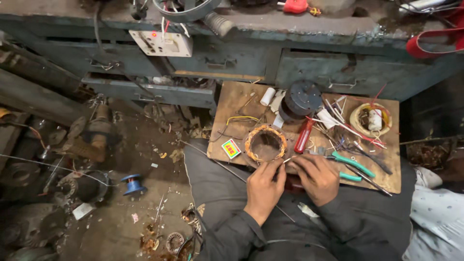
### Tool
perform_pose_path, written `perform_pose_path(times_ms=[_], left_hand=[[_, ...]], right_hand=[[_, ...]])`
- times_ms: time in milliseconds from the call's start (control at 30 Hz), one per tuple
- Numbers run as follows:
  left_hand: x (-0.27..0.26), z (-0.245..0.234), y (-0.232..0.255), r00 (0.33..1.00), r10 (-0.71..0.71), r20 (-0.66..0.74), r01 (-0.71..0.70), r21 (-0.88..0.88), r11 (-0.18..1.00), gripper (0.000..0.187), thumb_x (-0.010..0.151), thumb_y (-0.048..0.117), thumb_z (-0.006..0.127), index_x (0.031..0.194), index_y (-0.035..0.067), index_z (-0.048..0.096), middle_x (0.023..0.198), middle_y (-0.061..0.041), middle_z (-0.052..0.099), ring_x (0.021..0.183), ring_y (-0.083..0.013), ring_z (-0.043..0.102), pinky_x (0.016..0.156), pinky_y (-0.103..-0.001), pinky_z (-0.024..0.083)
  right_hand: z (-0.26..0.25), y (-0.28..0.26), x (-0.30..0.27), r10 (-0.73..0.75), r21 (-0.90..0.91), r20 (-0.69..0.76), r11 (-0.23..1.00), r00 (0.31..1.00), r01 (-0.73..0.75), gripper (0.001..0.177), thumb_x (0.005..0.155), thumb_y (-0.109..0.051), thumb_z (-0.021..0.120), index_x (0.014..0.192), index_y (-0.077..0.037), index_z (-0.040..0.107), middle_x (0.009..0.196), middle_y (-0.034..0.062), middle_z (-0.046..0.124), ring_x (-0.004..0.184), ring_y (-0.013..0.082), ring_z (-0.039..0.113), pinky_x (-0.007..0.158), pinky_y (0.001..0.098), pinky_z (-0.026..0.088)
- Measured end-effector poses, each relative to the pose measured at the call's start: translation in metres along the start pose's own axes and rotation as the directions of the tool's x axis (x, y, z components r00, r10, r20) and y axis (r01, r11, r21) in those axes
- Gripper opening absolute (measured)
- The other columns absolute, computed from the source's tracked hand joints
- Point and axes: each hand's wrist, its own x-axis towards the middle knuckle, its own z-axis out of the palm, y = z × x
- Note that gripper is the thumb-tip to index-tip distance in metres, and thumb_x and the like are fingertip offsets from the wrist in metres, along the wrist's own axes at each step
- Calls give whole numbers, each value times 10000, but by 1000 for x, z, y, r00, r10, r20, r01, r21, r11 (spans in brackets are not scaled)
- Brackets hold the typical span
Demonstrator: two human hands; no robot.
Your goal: The person sits on the floor and uses pliers to strip insulation from white and red wires. They then twist the exposed wire ends together and insert them into slots on a copper-wound stator core resting on their lap.
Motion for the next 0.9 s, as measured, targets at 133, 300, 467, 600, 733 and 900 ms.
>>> perform_pose_path(times_ms=[133,300,467,600,733,900], left_hand=[[0,-2,-1,1000,16,0,-16,-34,999,136,910,76,734,1046,64,723,929,-114,719,820,-329,716,704,-395,579],[0,-3,-2,1000,-13,10,13,-41,999,123,900,76,741,1023,70,731,906,-109,718,808,-322,714,703,-393,568],[-3,-5,-5,1000,17,11,-16,-75,997,128,896,71,737,1023,67,722,927,-106,720,829,-324,712,721,-392,569],[-2,-2,-8,1000,20,-9,-21,-84,996,122,899,79,747,1019,75,724,924,-100,721,826,-318,715,720,-386,571],[-3,-1,-11,1000,27,5,-27,-50,998,131,891,84,754,1020,83,729,926,-94,723,810,-312,713,712,-385,567],[-2,0,-11,998,54,-17,-55,-49,997,144,885,87,761,1025,87,730,922,-81,719,791,-303,709,700,-381,563]], right_hand=[[-1,-4,1,1,-13,-1,1000,1000,-1,238,811,-111,823,1026,-42,745,973,93,713,859,271,707,724,384,546],[-1,-5,0,-7,-5,1,1000,1000,7,198,827,-100,817,1003,-53,740,973,85,715,873,270,708,734,381,541],[0,-1,1,-29,-2,1,1000,1000,29,191,815,-78,806,992,-50,742,979,82,720,874,268,706,749,377,541],[-3,-4,4,-42,-10,12,999,999,42,187,811,-86,812,982,-52,743,970,72,718,863,262,700,751,376,539],[-4,-7,6,-27,-42,43,999,999,29,182,802,-110,813,963,-56,746,955,70,712,846,265,691,739,385,535],[4,11,-8,95,87,160,990,983,-110,128,881,-129,753,967,-48,701,912,89,688,770,254,673,669,347,520]])
